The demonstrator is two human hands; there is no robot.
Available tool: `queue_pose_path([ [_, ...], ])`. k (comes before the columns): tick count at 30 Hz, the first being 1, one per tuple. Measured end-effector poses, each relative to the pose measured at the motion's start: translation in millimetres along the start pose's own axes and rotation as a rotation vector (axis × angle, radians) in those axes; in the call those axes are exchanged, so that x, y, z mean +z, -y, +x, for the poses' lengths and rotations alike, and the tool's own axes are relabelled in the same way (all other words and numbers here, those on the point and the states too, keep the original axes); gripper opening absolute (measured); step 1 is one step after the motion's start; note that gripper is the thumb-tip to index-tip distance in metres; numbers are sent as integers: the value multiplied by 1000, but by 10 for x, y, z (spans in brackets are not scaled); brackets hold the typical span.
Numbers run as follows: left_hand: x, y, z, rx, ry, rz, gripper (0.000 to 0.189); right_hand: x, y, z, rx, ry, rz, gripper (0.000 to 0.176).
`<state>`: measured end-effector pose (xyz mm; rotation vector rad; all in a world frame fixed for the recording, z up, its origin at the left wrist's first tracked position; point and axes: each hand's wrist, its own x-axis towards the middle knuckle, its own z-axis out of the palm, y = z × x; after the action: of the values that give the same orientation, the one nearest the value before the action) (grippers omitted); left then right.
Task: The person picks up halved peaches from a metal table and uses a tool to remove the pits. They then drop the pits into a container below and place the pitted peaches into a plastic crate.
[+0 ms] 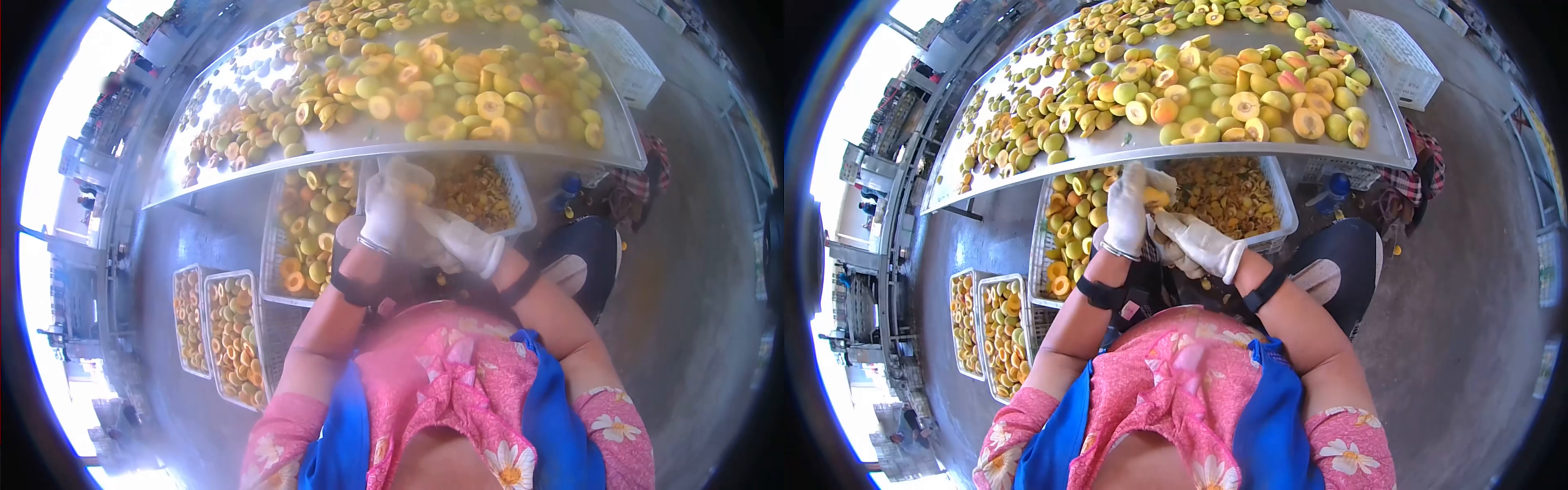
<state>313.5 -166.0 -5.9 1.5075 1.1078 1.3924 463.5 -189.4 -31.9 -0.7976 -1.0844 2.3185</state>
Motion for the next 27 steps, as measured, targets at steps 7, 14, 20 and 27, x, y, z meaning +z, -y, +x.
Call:
queue_pose_path([
  [7,-145,7,-67,-426,4,-247,51,-85,-8,25,261,375,443,41],
  [14,-344,165,-28,-448,-221,-1187,42,-39,-35,101,159,581,648,37],
  [20,-1414,452,65,-182,-517,128,33,-164,-196,354,98,69,764,35],
  [27,-967,542,1103,-10,-173,852,53,-47,54,347,174,26,558,34],
])
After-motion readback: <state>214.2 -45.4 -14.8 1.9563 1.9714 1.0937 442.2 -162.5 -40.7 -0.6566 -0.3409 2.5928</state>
